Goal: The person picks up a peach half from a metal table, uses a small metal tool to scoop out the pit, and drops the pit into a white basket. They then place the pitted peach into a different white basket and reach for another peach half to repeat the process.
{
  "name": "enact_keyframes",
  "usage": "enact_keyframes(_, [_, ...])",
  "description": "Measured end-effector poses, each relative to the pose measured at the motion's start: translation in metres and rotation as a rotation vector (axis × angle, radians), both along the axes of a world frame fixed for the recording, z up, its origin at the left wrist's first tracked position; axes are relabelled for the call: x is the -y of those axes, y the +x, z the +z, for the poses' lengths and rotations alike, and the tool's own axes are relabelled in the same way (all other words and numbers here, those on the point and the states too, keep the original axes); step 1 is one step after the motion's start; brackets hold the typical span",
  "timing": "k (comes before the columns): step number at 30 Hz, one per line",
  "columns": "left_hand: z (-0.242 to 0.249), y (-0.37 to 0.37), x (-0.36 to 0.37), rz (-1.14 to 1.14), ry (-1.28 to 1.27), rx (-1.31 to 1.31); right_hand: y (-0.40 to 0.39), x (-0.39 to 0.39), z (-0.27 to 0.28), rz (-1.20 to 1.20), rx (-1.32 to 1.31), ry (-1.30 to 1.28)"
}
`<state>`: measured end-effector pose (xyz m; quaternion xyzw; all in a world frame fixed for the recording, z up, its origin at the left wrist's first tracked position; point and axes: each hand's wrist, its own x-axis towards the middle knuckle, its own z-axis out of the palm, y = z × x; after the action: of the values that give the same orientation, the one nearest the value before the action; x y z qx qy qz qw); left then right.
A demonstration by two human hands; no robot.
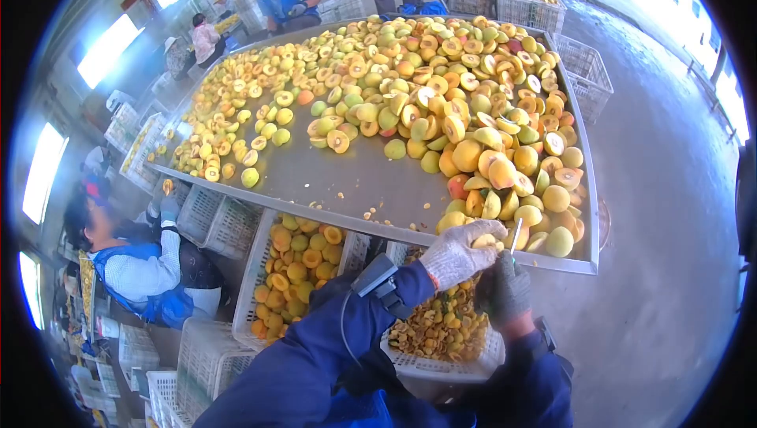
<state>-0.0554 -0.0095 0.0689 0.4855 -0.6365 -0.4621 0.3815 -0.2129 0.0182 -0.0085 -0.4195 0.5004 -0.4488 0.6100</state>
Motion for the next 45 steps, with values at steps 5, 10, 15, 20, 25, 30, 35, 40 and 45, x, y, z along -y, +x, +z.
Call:
enact_keyframes(5, [-0.012, 0.007, 0.008, 0.013, -0.008, -0.234, -0.008, -0.014, 0.015, 0.069, 0.370, 0.197])
enact_keyframes(10, [-0.022, 0.021, 0.014, 0.079, -0.037, -0.343, 0.004, -0.013, 0.031, 0.072, -0.295, -0.183])
enact_keyframes(15, [0.019, 0.029, 0.007, 0.085, 0.350, -0.770, 0.020, -0.020, 0.060, 0.057, -0.005, 0.061])
enact_keyframes(20, [0.005, 0.030, 0.010, 0.116, 0.281, -0.846, 0.016, -0.023, 0.049, 0.113, -0.324, -0.235])
enact_keyframes(25, [0.010, 0.020, 0.009, 0.099, 0.304, -0.888, 0.017, -0.022, 0.042, 0.118, -0.713, -0.513])
enact_keyframes(30, [0.006, 0.017, 0.013, 0.026, 0.384, -1.032, 0.019, -0.018, 0.054, 0.146, -0.801, -0.485])
enact_keyframes(35, [0.003, 0.005, 0.009, 0.246, 0.192, -0.871, 0.022, -0.017, 0.053, 0.136, -0.813, -0.534])
enact_keyframes(40, [0.009, 0.003, 0.001, 0.297, 0.099, -0.757, 0.027, -0.019, 0.056, 0.171, -0.581, -0.391])
enact_keyframes(45, [0.005, 0.004, -0.003, 0.338, 0.030, -0.681, 0.035, -0.021, 0.052, 0.230, -0.513, -0.356])
